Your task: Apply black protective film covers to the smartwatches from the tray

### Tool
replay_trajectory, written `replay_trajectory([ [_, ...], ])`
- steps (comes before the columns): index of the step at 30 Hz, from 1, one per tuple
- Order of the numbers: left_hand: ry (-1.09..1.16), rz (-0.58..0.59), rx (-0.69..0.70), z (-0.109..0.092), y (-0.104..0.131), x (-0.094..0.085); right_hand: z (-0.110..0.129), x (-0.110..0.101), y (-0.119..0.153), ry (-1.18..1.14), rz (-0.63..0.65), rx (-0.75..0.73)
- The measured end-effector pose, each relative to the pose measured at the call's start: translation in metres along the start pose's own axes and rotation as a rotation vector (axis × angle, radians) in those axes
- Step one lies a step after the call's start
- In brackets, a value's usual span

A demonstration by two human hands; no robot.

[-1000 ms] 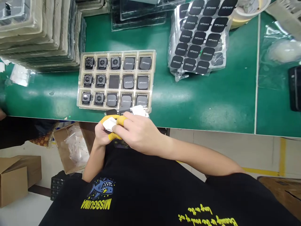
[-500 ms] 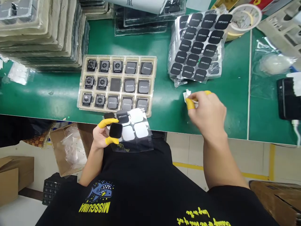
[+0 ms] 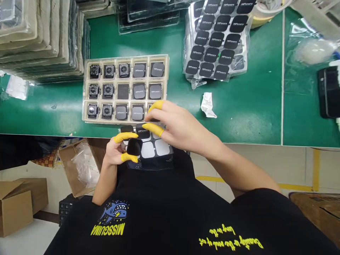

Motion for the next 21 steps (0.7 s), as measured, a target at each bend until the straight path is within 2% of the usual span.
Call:
replay_trajectory([
  [5, -0.032, 0.01, 0.023, 0.0, 0.002, -0.003, -0.012, 0.011, -0.008, -0.072, 0.074, 0.039],
  [11, -0.027, 0.024, -0.045, 0.005, 0.004, -0.004, -0.014, 0.013, -0.016, -0.107, 0.11, 0.037],
  [16, -0.022, 0.014, -0.064, 0.008, 0.005, -0.004, -0.009, 0.014, -0.017, -0.094, 0.098, -0.007],
  [21, -0.03, -0.017, -0.009, 0.008, 0.005, -0.005, -0.001, 0.015, -0.014, 0.018, 0.043, -0.09],
])
Point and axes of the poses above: each hand's wrist, its own y-axis away from the middle knuckle, its own x-axis out of the palm, z = x × y, the point moved 2 cm from there along -y, towards the middle knuckle
